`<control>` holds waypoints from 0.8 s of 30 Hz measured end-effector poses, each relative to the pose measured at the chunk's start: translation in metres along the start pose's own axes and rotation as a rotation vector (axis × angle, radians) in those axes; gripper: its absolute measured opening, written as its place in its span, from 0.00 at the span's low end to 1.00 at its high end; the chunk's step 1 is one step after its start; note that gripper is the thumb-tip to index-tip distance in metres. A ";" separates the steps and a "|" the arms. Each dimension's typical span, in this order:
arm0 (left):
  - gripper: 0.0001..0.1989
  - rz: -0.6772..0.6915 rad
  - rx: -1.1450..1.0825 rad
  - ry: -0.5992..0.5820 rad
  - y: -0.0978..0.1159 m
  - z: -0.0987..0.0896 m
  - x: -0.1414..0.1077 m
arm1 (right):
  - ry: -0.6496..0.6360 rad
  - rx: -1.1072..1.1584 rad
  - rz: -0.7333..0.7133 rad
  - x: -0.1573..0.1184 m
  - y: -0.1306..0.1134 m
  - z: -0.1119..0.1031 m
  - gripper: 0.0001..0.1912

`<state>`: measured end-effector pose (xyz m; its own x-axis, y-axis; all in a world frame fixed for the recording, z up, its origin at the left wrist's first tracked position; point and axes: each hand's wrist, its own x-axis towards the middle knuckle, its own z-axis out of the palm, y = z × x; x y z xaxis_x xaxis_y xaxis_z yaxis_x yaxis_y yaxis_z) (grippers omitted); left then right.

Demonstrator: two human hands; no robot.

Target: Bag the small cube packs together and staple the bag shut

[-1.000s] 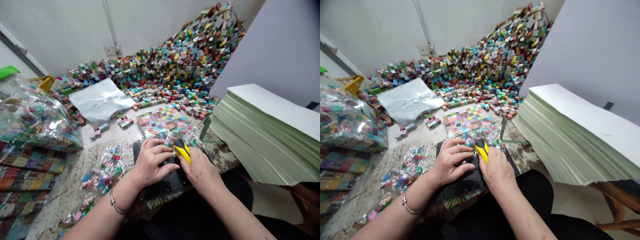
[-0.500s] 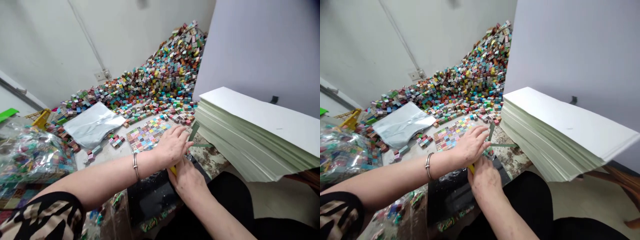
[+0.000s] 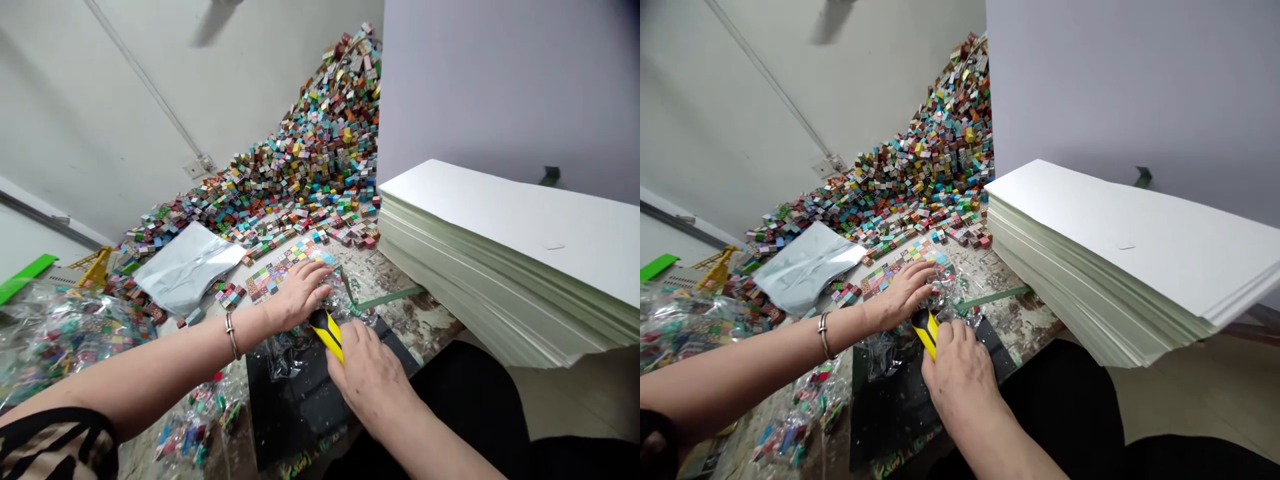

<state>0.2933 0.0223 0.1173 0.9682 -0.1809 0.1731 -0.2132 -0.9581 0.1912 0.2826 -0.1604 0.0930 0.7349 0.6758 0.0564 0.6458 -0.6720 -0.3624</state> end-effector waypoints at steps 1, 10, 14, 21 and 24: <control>0.22 -0.029 0.005 -0.009 0.002 -0.001 -0.001 | 0.013 -0.006 -0.001 0.000 0.000 0.001 0.08; 0.18 0.018 0.048 -0.077 0.047 0.002 0.035 | 0.008 0.007 0.035 0.002 -0.003 0.001 0.12; 0.14 0.053 0.028 -0.048 0.052 0.015 0.039 | 0.002 0.080 0.059 0.002 -0.004 0.001 0.14; 0.14 0.101 0.003 -0.074 0.049 0.024 0.037 | 0.003 0.269 0.026 -0.012 0.011 -0.009 0.22; 0.15 0.084 -0.015 -0.102 0.050 0.023 0.038 | -0.010 0.352 -0.068 -0.021 0.035 -0.016 0.24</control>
<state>0.3221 -0.0375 0.1116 0.9549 -0.2827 0.0904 -0.2953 -0.9354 0.1944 0.2927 -0.2032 0.0941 0.6895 0.7195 0.0833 0.5812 -0.4809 -0.6564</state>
